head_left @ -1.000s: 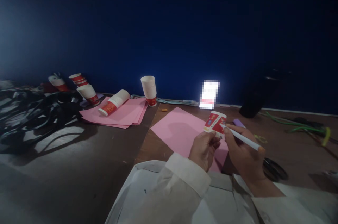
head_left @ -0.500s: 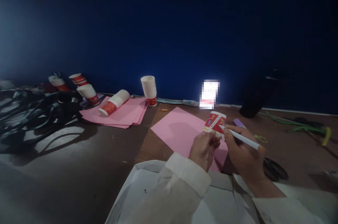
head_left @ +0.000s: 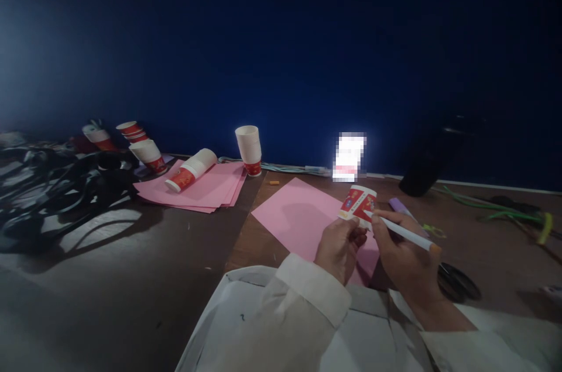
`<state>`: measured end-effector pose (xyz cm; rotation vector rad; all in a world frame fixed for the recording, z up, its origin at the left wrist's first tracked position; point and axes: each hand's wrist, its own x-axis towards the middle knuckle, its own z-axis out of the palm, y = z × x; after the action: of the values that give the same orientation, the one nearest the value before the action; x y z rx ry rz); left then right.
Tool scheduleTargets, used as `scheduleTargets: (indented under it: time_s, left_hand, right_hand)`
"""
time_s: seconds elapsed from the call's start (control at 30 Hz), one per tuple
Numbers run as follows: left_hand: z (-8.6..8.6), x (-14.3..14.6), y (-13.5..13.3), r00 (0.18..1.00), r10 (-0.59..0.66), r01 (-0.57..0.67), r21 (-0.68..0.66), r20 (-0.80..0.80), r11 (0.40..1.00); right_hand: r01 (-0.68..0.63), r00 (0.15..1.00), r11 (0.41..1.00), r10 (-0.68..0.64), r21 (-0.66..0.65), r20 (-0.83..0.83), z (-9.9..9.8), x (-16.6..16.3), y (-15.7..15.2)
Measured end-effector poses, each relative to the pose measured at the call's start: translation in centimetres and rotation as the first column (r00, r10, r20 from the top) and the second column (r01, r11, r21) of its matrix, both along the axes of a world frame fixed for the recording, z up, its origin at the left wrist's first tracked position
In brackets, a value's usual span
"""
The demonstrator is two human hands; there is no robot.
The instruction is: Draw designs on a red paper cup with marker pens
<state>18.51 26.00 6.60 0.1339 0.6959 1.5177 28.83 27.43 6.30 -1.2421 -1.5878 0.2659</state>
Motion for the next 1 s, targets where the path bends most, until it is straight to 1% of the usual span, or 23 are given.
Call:
scheduleTargets:
  time_s: [0.27, 0.47, 0.63, 0.77, 0.9, 1.0]
  left_hand:
    - [-0.14, 0.04, 0.06, 1.000, 0.010, -0.010, 0.012, 0.001, 1.000]
    - [-0.14, 0.00, 0.08, 1.000, 0.011, -0.011, -0.006, 0.007, 1.000]
    - [-0.37, 0.02, 0.17, 1.000, 0.017, -0.017, 0.006, 0.014, 1.000]
    - [-0.18, 0.01, 0.01, 1.000, 0.011, -0.011, 0.000, 0.014, 1.000]
    - [0.01, -0.01, -0.10, 1.000, 0.006, -0.006, 0.001, 0.002, 1.000]
    - [-0.16, 0.00, -0.02, 1.000, 0.002, -0.002, -0.005, 0.002, 1.000]
  right_hand:
    - [-0.034, 0.998, 0.998, 0.036, 0.046, -0.044, 0.09, -0.25, -0.14]
    - [0.009, 1.000, 0.999, -0.009, 0.037, -0.005, -0.26, -0.03, 0.17]
    - [0.024, 1.000, 0.996, -0.024, 0.086, 0.005, -0.19, 0.09, 0.34]
    - [0.053, 0.998, 0.994, -0.056, 0.097, 0.030, 0.00, 0.13, 0.31]
    - [0.044, 0.998, 0.991, -0.049, 0.128, 0.036, 0.00, 0.12, 0.41]
    - [0.034, 0.999, 0.987, -0.040, 0.159, 0.030, -0.07, 0.12, 0.56]
